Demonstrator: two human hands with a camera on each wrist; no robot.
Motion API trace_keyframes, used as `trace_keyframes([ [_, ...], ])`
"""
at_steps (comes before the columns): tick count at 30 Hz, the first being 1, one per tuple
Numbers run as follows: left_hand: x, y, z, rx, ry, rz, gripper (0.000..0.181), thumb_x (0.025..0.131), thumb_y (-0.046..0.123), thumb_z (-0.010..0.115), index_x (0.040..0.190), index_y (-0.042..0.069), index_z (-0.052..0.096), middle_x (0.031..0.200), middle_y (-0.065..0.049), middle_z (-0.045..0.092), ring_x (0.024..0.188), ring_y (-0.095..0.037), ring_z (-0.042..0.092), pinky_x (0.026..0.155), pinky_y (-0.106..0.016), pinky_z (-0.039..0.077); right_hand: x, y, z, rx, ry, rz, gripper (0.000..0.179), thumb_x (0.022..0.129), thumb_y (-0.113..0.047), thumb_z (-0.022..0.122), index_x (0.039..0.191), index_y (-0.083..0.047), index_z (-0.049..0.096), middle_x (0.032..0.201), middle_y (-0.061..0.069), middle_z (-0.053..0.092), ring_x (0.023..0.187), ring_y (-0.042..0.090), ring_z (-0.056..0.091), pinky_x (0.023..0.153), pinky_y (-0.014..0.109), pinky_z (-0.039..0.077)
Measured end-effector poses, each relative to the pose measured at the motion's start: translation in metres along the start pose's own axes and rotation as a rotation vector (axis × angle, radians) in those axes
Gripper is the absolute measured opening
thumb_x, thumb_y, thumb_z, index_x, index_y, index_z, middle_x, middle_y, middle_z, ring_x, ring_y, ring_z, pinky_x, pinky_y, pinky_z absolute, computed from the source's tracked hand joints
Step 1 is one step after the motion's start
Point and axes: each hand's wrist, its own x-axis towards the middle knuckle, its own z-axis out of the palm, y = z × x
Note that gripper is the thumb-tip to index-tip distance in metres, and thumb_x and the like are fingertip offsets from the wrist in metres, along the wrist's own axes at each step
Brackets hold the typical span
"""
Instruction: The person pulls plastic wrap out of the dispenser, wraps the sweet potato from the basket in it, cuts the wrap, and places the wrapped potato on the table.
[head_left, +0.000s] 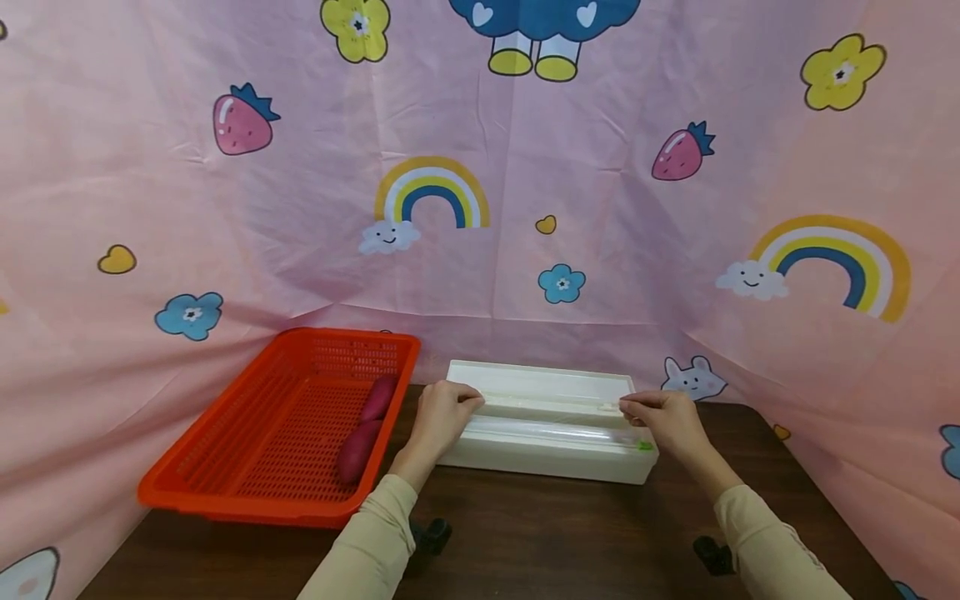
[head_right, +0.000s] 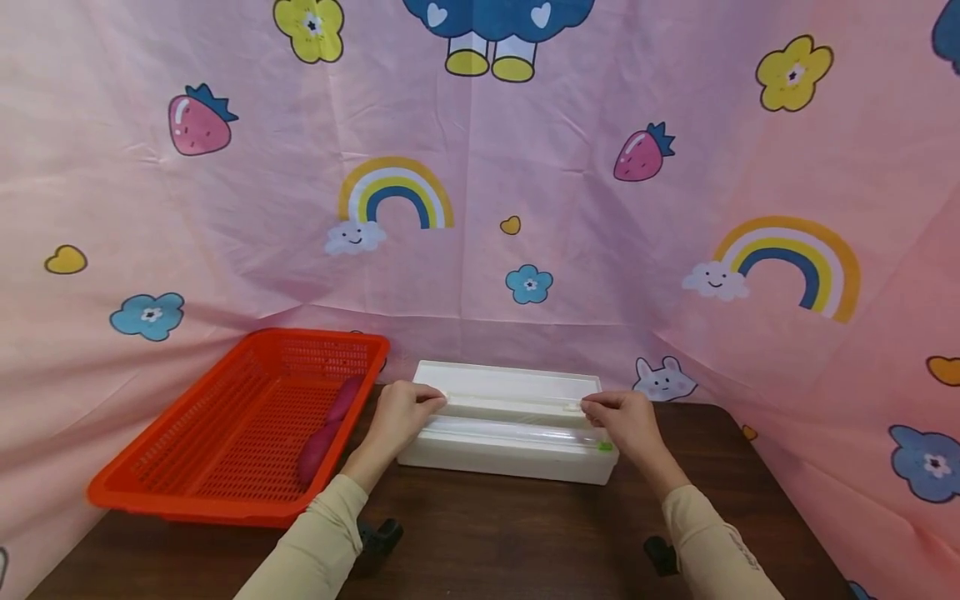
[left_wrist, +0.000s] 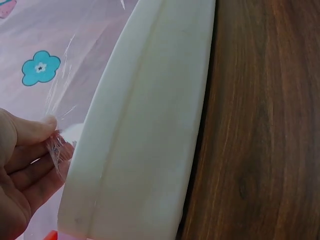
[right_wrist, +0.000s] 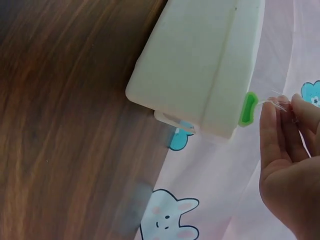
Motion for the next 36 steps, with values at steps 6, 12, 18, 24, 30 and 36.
trace_keyframes([
  [6, 0.000, 0.005, -0.005, 0.002, 0.009, 0.014, 0.005, 0.086, 0.014, 0.081, 0.087, 0.011, 0.084, 0.087, -0.004, 0.080, 0.084, -0.023, 0.074, 0.079, -0.043, 0.058, 0.000, -0.002, -0.006, -0.005, -0.014, -0.033, 0.032, 0.097, -0.021, 0.070, 0.114, 0.005, 0.075, 0.100, 0.018, 0.078, 0.089, 0.025, 0.076, 0.079, 0.036, 0.062],
  [12, 0.002, 0.008, -0.008, -0.005, 0.013, 0.023, 0.005, 0.086, 0.014, 0.081, 0.088, 0.011, 0.084, 0.088, -0.003, 0.080, 0.084, -0.023, 0.073, 0.076, -0.041, 0.058, -0.001, -0.008, -0.009, -0.013, -0.018, -0.019, 0.034, 0.097, -0.026, 0.070, 0.116, 0.003, 0.075, 0.103, 0.018, 0.078, 0.090, 0.023, 0.077, 0.082, 0.039, 0.061],
  [18, 0.003, 0.011, -0.010, 0.008, -0.007, 0.040, 0.004, 0.086, 0.015, 0.081, 0.085, 0.012, 0.084, 0.084, -0.002, 0.080, 0.082, -0.022, 0.073, 0.075, -0.039, 0.057, -0.001, -0.009, -0.011, -0.023, -0.010, -0.033, 0.032, 0.097, -0.023, 0.070, 0.115, 0.003, 0.075, 0.105, 0.020, 0.077, 0.090, 0.024, 0.077, 0.082, 0.038, 0.062],
  [24, 0.002, 0.014, -0.014, 0.015, -0.024, 0.058, 0.005, 0.087, 0.014, 0.080, 0.084, 0.012, 0.084, 0.084, -0.002, 0.080, 0.082, -0.022, 0.073, 0.073, -0.038, 0.056, -0.001, -0.009, -0.014, -0.006, -0.001, -0.053, 0.031, 0.097, -0.020, 0.071, 0.114, 0.005, 0.075, 0.102, 0.021, 0.077, 0.088, 0.025, 0.077, 0.080, 0.037, 0.062],
  [30, 0.003, 0.018, -0.017, 0.003, -0.035, 0.069, 0.005, 0.086, 0.014, 0.080, 0.085, 0.011, 0.084, 0.084, -0.002, 0.080, 0.082, -0.022, 0.072, 0.073, -0.037, 0.056, -0.001, -0.012, -0.017, 0.005, 0.000, -0.065, 0.032, 0.096, -0.020, 0.071, 0.115, 0.006, 0.074, 0.104, 0.021, 0.077, 0.088, 0.020, 0.077, 0.078, 0.031, 0.062],
  [36, 0.003, 0.020, -0.021, -0.007, -0.028, 0.094, 0.004, 0.086, 0.012, 0.081, 0.085, 0.009, 0.084, 0.085, -0.003, 0.080, 0.082, -0.022, 0.073, 0.073, -0.037, 0.057, -0.003, -0.015, -0.018, 0.000, -0.011, -0.062, 0.034, 0.097, -0.022, 0.071, 0.117, 0.006, 0.074, 0.107, 0.019, 0.077, 0.091, 0.021, 0.077, 0.075, 0.023, 0.060],
])
